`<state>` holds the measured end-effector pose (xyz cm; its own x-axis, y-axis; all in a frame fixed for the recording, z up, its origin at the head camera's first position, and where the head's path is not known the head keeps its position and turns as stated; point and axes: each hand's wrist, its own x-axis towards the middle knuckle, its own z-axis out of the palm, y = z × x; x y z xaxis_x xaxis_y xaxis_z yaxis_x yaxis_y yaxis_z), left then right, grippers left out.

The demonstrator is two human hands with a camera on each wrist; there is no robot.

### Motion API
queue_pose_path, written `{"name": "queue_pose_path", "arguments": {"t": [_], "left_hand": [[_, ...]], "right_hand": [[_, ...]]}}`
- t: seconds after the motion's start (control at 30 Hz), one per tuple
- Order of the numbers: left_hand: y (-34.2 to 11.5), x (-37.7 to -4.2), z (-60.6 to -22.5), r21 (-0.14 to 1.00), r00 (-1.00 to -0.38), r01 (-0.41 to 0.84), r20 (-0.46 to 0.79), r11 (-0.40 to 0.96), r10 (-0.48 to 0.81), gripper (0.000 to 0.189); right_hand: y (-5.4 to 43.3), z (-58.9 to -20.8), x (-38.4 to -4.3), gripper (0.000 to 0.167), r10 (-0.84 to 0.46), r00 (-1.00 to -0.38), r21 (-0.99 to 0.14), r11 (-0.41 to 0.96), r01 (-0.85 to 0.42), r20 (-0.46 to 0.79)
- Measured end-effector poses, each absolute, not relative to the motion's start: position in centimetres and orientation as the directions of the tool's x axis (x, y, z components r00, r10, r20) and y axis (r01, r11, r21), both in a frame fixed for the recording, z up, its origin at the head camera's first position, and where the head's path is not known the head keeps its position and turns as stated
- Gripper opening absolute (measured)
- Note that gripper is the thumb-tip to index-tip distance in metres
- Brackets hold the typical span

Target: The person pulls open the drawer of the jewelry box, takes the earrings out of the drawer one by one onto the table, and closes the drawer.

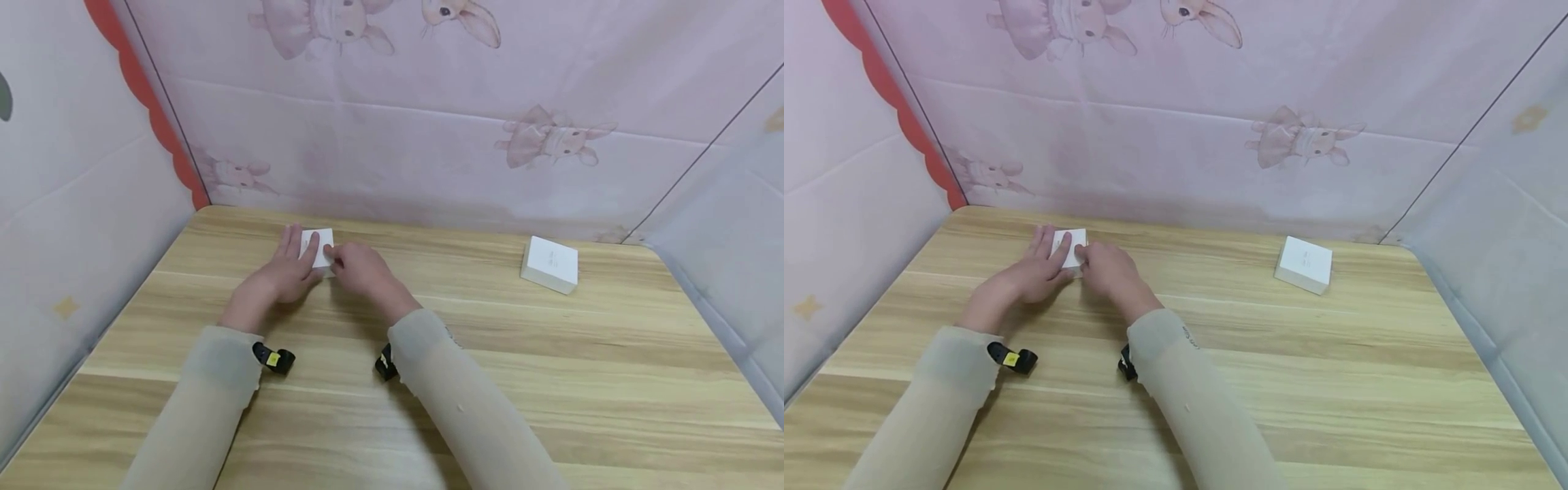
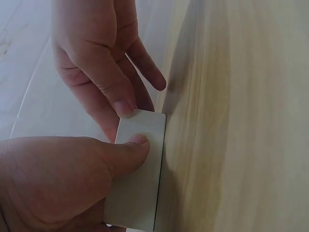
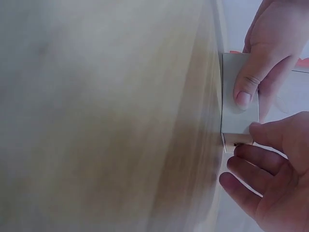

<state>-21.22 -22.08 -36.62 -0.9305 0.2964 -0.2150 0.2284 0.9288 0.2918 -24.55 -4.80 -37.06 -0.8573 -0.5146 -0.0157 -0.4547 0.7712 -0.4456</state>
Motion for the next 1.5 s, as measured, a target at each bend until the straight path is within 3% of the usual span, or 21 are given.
{"name": "queue_pose_path", "arguments": {"t": [0.97, 1.5], "left_hand": [[-17.5, -19.7, -37.2, 0.229, -0.918, 0.307, -0.185, 0.924, 0.351, 0.071], [-14.4, -18.4, -37.1, 0.221, -0.872, 0.439, -0.127, 0.871, 0.472, 0.071]], "right_hand": [[0.0, -35.5, -22.6, 0.040, -0.497, -0.858, -0.446, 0.802, -0.398, -0.129], [3.4, -34.6, -20.4, 0.037, -0.491, -0.853, -0.331, 0.846, -0.418, -0.176]]}}
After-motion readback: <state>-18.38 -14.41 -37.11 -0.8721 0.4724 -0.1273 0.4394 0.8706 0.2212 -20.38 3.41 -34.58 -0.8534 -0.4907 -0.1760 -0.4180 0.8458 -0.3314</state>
